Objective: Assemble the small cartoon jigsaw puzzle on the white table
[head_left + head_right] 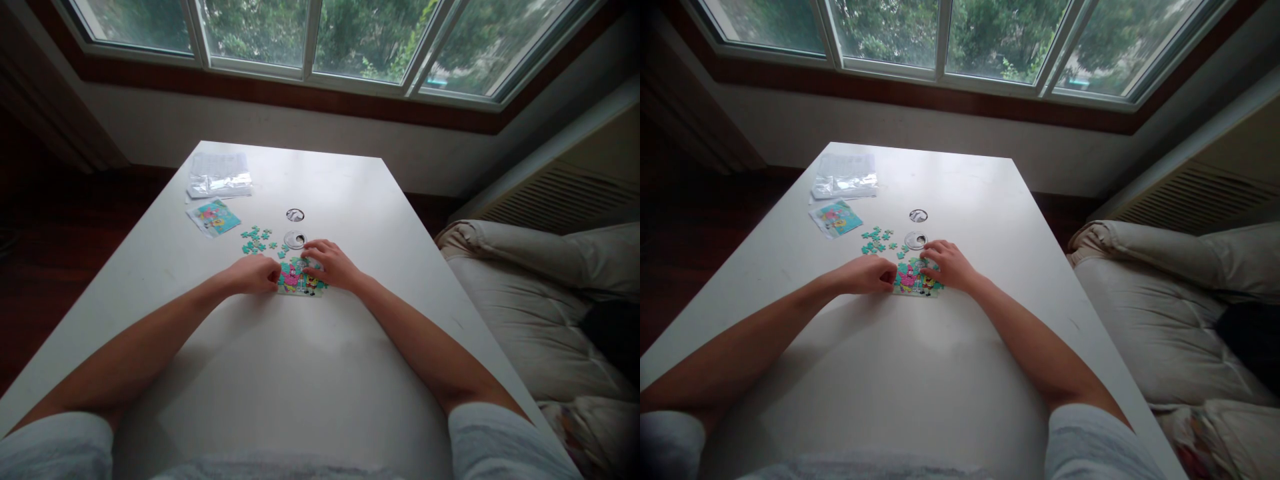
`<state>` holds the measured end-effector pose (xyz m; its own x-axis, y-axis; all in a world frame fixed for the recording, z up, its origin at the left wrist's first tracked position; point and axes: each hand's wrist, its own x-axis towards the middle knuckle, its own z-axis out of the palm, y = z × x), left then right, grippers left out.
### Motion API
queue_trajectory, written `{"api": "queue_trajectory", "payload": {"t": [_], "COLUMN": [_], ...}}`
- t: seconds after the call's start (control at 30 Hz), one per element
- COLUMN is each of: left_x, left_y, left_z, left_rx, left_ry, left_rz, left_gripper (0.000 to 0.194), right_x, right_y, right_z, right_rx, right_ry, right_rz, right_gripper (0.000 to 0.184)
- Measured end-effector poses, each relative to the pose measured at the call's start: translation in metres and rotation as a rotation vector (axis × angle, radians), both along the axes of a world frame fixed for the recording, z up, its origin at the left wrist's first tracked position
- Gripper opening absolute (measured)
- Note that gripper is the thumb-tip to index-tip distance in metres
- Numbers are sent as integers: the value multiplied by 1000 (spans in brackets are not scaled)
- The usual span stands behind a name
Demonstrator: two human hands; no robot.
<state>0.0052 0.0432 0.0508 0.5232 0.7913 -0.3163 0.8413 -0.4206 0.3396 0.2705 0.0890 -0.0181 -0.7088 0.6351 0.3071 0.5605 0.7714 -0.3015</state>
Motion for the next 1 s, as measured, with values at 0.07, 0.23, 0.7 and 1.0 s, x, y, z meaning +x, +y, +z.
{"api": "queue_trajectory", "payload": {"t": [0.07,0.23,0.7,1.0], "left_x": [0,1,4,-45], "left_y": [0,-1,-4,39], "left_z": [0,-1,2,-8], "left_rx": [-2,9,43,385], "left_ry": [13,51,112,278], "left_rz": [-1,-6,1,455], "left_gripper": [12,15,21,34], "right_x": [0,0,1,1], "right_y": [0,-1,1,0], "right_z": [0,0,-2,-1], "right_rx": [3,5,-19,-36], "right_ry": [0,-6,15,4], "right_rz": [0,-1,1,0], "right_gripper": [34,33,31,31]}}
